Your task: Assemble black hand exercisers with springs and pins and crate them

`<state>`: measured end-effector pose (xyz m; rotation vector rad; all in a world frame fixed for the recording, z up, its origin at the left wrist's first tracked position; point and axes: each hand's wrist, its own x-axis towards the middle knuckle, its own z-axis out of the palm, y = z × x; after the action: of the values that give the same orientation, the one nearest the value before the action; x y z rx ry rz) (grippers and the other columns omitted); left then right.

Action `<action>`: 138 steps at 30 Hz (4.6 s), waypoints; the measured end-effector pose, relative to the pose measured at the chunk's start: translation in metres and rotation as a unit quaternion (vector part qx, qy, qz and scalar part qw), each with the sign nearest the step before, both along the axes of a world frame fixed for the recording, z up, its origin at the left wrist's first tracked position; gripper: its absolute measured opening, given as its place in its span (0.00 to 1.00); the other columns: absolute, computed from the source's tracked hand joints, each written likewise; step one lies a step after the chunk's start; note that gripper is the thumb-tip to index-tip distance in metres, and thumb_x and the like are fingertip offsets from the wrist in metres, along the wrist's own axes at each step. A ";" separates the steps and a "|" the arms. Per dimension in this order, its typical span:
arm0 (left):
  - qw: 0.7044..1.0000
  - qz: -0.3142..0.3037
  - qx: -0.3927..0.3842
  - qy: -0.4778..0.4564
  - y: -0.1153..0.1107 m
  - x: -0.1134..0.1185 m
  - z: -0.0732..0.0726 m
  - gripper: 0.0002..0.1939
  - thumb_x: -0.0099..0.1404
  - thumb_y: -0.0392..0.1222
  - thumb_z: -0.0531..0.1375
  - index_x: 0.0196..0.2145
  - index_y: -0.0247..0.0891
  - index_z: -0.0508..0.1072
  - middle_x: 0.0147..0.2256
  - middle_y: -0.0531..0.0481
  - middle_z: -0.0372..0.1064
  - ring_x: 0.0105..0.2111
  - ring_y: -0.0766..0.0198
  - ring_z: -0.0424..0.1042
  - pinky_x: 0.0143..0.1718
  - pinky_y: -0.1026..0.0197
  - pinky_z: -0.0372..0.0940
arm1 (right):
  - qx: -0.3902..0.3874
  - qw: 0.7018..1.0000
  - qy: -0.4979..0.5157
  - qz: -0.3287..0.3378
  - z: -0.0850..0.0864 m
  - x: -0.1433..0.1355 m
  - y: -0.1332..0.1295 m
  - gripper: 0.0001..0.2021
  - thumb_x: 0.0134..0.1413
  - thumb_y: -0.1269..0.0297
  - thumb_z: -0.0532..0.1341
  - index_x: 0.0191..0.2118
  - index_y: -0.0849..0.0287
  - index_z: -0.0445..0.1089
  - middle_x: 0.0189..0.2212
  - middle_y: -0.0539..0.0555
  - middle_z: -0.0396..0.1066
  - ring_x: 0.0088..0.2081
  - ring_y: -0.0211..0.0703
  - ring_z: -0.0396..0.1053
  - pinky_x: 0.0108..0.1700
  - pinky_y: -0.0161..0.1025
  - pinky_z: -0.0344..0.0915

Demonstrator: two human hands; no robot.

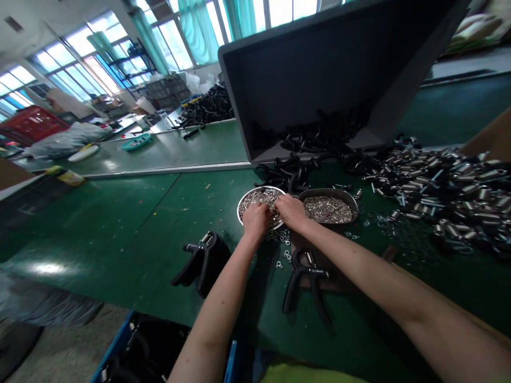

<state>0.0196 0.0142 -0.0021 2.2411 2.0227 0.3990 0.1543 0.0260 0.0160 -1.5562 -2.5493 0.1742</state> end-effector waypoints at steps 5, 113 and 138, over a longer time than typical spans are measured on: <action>0.999 0.020 0.002 -0.050 -0.001 -0.002 0.000 0.07 0.63 0.42 0.56 0.34 0.40 0.73 0.39 0.46 0.71 0.40 0.58 0.69 0.41 0.59 0.61 | -0.007 1.000 0.013 0.010 -0.003 0.004 0.003 0.13 0.58 0.74 0.49 0.38 0.62 0.72 0.42 0.61 0.71 0.47 0.48 0.65 0.43 0.39 0.63; 0.665 0.035 -0.359 -0.654 -0.199 0.069 0.009 0.31 0.53 0.45 0.66 0.55 0.38 0.67 0.58 0.40 0.61 0.57 0.52 0.62 0.60 0.49 0.55 | 0.013 0.989 0.026 -0.142 -0.001 0.153 -0.067 0.14 0.60 0.64 0.52 0.39 0.60 0.74 0.40 0.59 0.73 0.46 0.50 0.64 0.48 0.43 0.61; 0.969 -0.217 -0.072 0.094 0.032 0.131 0.000 0.13 0.62 0.32 0.54 0.42 0.28 0.75 0.39 0.34 0.73 0.44 0.53 0.71 0.46 0.56 0.64 | -0.075 0.940 0.271 -0.192 -0.018 0.146 -0.021 0.07 0.50 0.67 0.61 0.35 0.60 0.75 0.29 0.52 0.77 0.29 0.40 0.72 0.33 0.36 0.66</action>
<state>0.1507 0.0466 -0.0021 2.6098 1.4992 -0.0023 0.3003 0.0050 -0.0023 -1.7237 -1.8154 0.6596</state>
